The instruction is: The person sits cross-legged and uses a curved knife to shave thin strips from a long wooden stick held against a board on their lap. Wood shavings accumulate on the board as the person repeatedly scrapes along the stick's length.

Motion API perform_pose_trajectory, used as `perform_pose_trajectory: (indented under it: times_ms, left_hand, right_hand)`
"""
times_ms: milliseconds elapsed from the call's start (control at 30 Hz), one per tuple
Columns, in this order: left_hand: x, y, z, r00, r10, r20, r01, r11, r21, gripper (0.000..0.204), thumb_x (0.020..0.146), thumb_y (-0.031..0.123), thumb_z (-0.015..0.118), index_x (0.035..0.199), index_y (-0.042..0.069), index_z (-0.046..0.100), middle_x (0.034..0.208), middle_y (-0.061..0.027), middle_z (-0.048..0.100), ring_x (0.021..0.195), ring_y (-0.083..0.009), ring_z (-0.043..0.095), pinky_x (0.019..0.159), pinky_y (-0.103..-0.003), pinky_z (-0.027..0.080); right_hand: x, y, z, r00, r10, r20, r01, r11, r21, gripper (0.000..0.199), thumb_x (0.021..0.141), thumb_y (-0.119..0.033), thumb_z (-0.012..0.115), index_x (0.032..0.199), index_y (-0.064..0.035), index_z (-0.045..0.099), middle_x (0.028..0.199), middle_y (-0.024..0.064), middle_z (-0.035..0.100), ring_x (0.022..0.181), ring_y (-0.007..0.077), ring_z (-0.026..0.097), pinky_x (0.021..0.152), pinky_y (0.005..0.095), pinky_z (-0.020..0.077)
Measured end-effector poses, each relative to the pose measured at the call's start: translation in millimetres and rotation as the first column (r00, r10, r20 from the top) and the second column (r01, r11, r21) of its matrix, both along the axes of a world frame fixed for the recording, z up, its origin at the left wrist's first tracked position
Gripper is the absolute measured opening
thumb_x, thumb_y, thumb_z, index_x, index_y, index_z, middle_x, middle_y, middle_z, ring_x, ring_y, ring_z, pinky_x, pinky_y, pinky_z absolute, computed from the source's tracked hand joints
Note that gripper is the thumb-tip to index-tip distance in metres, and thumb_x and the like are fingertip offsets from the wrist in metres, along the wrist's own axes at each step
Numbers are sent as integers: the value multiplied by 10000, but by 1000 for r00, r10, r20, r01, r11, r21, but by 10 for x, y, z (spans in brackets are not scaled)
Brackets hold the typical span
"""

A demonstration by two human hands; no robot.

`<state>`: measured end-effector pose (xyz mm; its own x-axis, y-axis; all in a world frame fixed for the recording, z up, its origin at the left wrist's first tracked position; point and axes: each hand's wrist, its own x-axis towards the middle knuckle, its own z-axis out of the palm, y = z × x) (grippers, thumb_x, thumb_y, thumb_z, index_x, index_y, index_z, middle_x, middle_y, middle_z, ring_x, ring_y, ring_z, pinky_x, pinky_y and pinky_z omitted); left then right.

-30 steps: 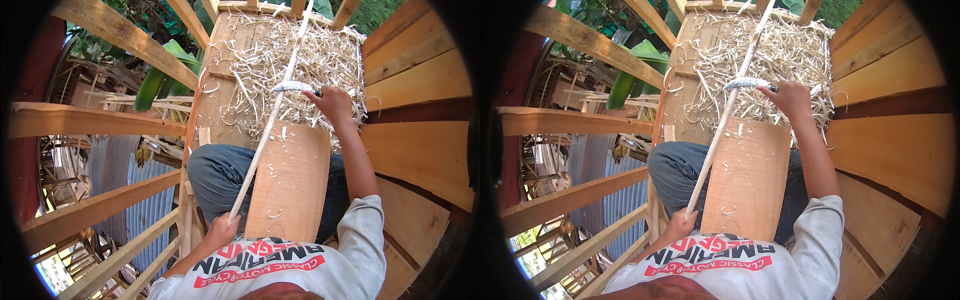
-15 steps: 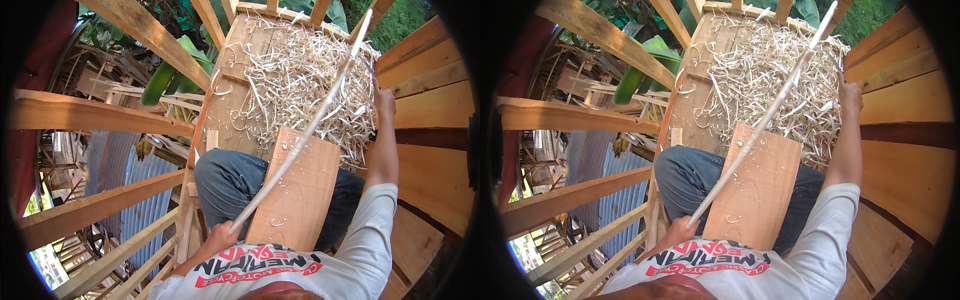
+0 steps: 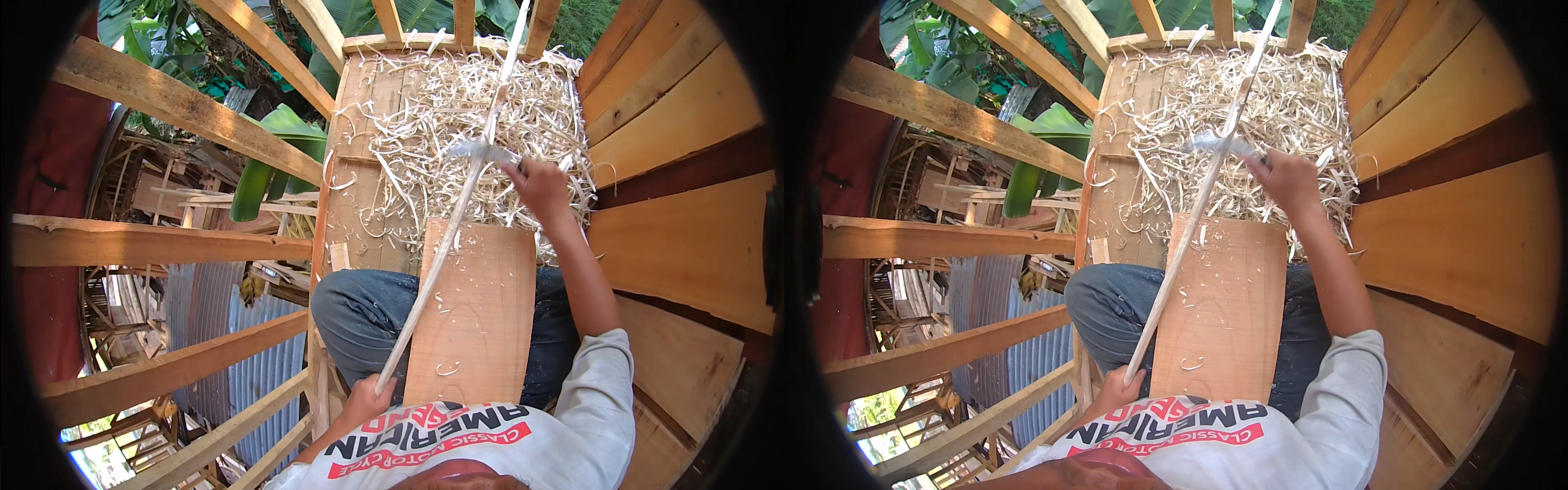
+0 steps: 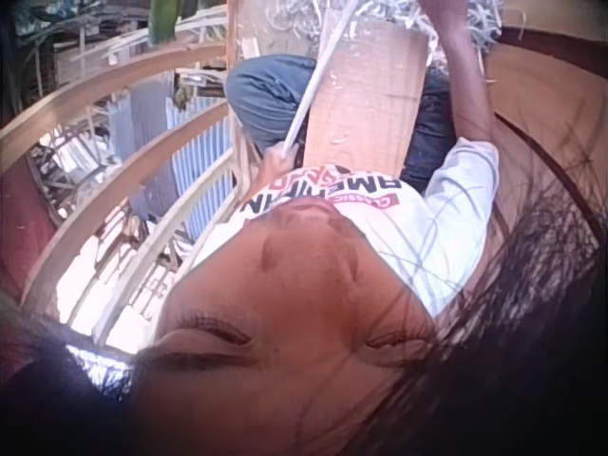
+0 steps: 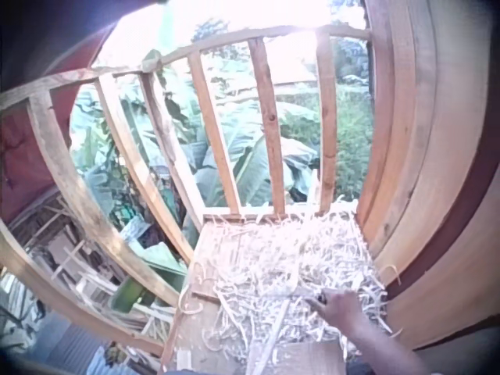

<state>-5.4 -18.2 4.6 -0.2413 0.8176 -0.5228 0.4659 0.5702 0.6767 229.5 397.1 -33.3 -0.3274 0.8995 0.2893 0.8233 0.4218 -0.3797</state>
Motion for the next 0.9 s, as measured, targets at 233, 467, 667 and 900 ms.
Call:
perform_pose_trajectory:
  times_ms: [233,467,667,900]
  left_hand:
    - [-1,9,21,999,23,-31,-22,1000,15,269,875,185,630,742,-47,592,623,-268,555,640,-440,607,526,-428,448]
    - [-19,-63,-78,999,-33,-8,33,997,67,256,861,179,638,751,-48,599,638,-270,561,643,-447,604,528,-430,450]
    - [-33,-49,-121,999,-40,-14,41,996,84,249,855,170,649,749,-49,598,641,-268,561,620,-434,601,514,-416,448]
    - [92,31,55,997,28,-67,-26,999,25,311,846,240,673,777,-58,618,634,-247,582,554,-356,608,522,-387,448]
  right_hand:
    - [-134,-13,159,833,521,188,-551,813,188,529,876,-537,575,605,-85,533,494,85,550,418,257,567,437,378,467]
    - [284,479,16,936,-272,-223,264,962,-63,453,945,-399,517,759,9,579,645,181,614,614,354,604,573,449,450]
    - [391,257,-106,764,-312,-564,171,942,-289,362,913,-268,618,667,-34,493,531,-35,407,490,73,370,458,296,291]
    - [301,49,-429,599,-260,-757,-84,920,-382,296,924,-251,597,706,-84,485,536,-70,397,442,31,345,401,232,262]
